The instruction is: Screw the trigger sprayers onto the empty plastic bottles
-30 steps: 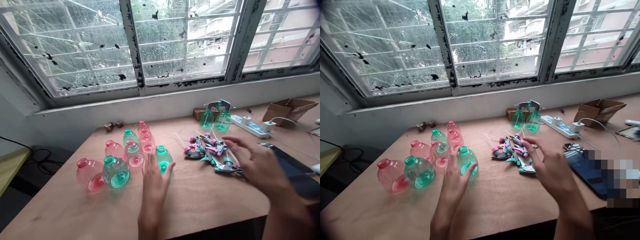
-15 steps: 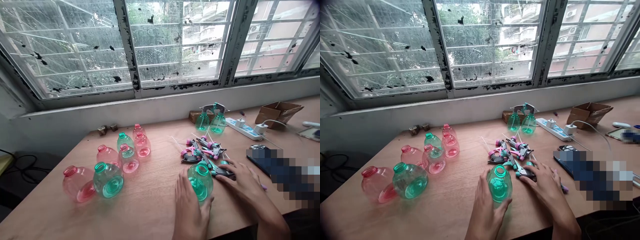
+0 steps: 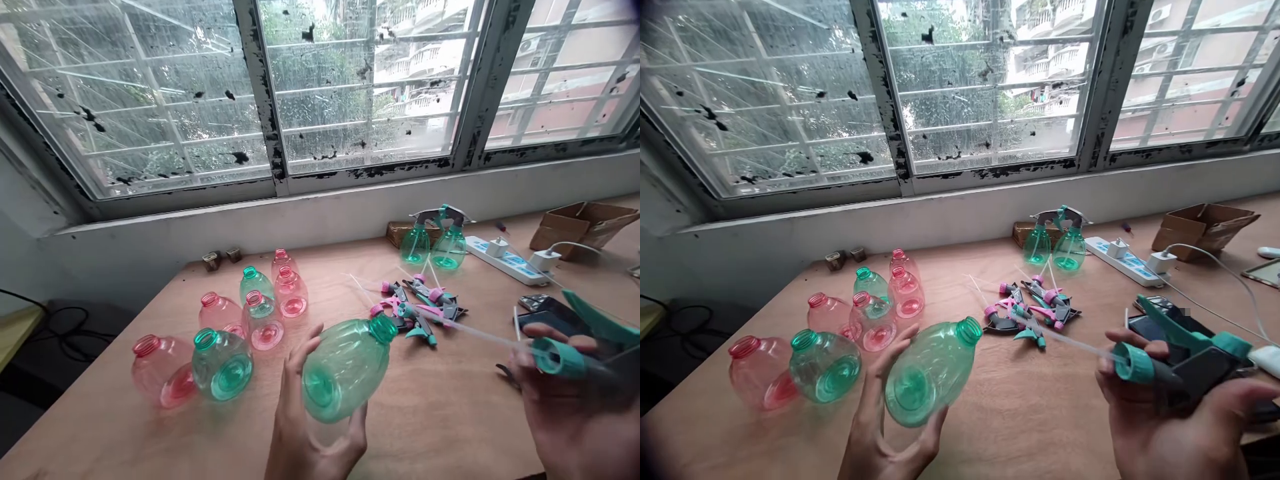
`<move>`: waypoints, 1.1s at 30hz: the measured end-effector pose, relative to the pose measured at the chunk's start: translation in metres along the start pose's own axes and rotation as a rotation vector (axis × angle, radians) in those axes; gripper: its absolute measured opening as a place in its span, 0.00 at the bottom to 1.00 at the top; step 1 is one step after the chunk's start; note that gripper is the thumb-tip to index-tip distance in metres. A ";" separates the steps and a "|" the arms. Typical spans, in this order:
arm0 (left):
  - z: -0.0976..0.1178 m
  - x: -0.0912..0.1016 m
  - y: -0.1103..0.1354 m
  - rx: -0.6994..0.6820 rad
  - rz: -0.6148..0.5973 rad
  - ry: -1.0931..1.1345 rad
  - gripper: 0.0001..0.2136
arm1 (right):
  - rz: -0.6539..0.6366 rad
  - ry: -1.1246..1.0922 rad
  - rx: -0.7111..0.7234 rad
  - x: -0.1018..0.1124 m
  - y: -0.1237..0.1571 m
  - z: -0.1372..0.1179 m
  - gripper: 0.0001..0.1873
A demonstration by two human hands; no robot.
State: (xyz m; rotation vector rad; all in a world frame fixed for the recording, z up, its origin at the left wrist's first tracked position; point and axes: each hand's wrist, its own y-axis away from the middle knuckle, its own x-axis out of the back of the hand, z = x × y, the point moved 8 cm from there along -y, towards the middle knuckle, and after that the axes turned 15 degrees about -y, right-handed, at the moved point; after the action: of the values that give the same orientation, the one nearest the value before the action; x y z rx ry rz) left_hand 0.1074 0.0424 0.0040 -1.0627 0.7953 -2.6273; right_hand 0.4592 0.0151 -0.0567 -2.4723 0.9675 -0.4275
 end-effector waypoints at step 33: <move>-0.012 0.026 0.005 0.069 0.071 0.286 0.41 | 0.123 -1.096 -0.390 -0.012 0.009 0.016 0.16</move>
State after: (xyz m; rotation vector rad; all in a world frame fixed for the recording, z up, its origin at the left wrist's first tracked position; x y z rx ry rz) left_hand 0.0803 0.0332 0.0091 -0.6364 0.7729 -2.7582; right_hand 0.4519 0.0222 -0.0764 -2.3552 0.7133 1.1434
